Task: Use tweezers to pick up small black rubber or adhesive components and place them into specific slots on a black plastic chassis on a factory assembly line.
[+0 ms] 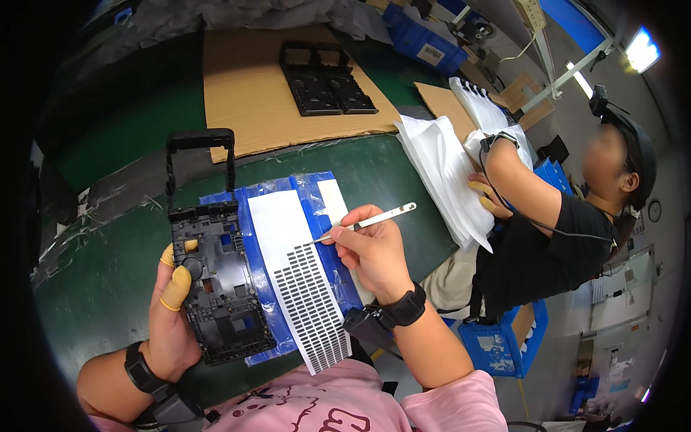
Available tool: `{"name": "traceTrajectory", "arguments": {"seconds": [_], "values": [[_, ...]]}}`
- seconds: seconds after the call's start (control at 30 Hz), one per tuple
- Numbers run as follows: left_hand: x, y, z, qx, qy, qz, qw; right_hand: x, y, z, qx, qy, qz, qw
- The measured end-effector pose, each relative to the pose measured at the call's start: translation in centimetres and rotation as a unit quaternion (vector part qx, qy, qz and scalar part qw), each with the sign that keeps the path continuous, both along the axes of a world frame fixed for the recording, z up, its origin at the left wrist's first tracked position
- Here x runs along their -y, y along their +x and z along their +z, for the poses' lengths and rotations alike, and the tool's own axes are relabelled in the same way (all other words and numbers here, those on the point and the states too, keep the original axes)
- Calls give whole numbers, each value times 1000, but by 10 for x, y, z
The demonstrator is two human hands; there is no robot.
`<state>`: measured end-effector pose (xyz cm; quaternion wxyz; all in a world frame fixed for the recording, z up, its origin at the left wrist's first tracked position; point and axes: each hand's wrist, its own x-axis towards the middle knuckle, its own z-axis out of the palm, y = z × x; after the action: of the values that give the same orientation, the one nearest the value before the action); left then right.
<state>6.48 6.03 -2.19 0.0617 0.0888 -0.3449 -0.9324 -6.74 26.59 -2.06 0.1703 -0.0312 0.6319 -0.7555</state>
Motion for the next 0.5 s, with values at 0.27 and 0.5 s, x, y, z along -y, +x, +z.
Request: {"name": "traceTrajectory", "arguments": {"seconds": [0.27, 0.5], "values": [[2, 3, -1, 4, -36, 2, 999, -4, -1, 0, 16, -37, 19, 999], [1, 4, 1, -28, 27, -20, 999, 5, 50, 44, -17, -71, 90, 993]]}}
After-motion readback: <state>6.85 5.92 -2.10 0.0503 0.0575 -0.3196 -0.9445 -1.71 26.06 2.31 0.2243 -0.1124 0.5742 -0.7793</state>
